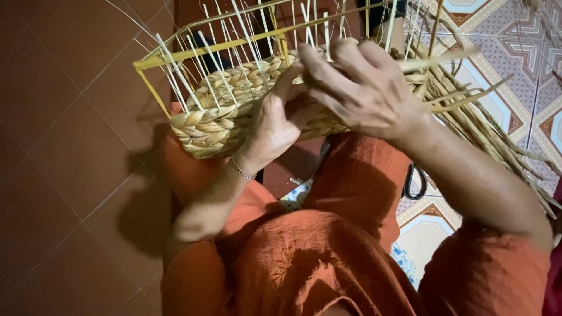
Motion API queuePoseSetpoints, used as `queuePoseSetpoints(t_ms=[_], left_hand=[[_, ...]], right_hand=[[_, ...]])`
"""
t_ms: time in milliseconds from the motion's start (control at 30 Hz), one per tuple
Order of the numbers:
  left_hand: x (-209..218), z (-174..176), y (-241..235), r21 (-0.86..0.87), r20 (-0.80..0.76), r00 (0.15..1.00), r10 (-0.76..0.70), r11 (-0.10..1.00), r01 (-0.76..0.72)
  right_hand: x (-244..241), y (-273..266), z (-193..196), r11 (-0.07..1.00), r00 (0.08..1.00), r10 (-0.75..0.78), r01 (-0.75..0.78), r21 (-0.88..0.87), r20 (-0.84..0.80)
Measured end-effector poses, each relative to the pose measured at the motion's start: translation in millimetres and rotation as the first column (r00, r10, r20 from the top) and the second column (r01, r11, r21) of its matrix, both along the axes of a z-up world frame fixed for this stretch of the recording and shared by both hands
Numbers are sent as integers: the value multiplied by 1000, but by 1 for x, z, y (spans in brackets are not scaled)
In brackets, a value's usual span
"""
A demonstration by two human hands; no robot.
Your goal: The person weaves a basket by hand, interlacing dried palm strips through a vertical bamboo frame. They repeatedly pull and tighten the strips to form a tight braided pattern along the basket's rim.
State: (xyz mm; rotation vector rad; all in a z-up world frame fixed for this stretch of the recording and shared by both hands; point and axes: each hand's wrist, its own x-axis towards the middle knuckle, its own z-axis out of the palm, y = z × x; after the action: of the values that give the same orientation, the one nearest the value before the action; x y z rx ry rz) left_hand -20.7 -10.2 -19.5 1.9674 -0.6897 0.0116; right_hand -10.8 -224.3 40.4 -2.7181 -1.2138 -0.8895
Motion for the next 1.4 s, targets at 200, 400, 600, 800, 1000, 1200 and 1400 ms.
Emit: queuePoseSetpoints(t_ms=[200,400,600,800,1000,1200,1400], left_hand=[[10,7,-3,50,-287,957,40,998,-26],[5,-12,-21,54,206,975,76,995,-89],[7,-39,-19,175,390,920,40,978,-117],[8,-26,-7,352,651,744,-147,927,-125],[6,-20,-3,316,673,721,-163,945,-81],[10,-25,-9,121,451,892,-7,991,-53],[10,-27,7,57,450,889,-85,996,66]], right_hand=[[15,-12,17,816,928,-259,359,-453,269],[31,-51,25,924,653,-381,264,-275,-654],[3,-52,6,962,836,-219,273,35,-503],[5,-61,8,935,567,-23,304,184,-824],[7,-70,-13,682,-46,261,716,150,-964],[-7,-72,-35,621,266,278,684,384,-923],[-21,-46,-48,933,907,-81,215,289,-414]])
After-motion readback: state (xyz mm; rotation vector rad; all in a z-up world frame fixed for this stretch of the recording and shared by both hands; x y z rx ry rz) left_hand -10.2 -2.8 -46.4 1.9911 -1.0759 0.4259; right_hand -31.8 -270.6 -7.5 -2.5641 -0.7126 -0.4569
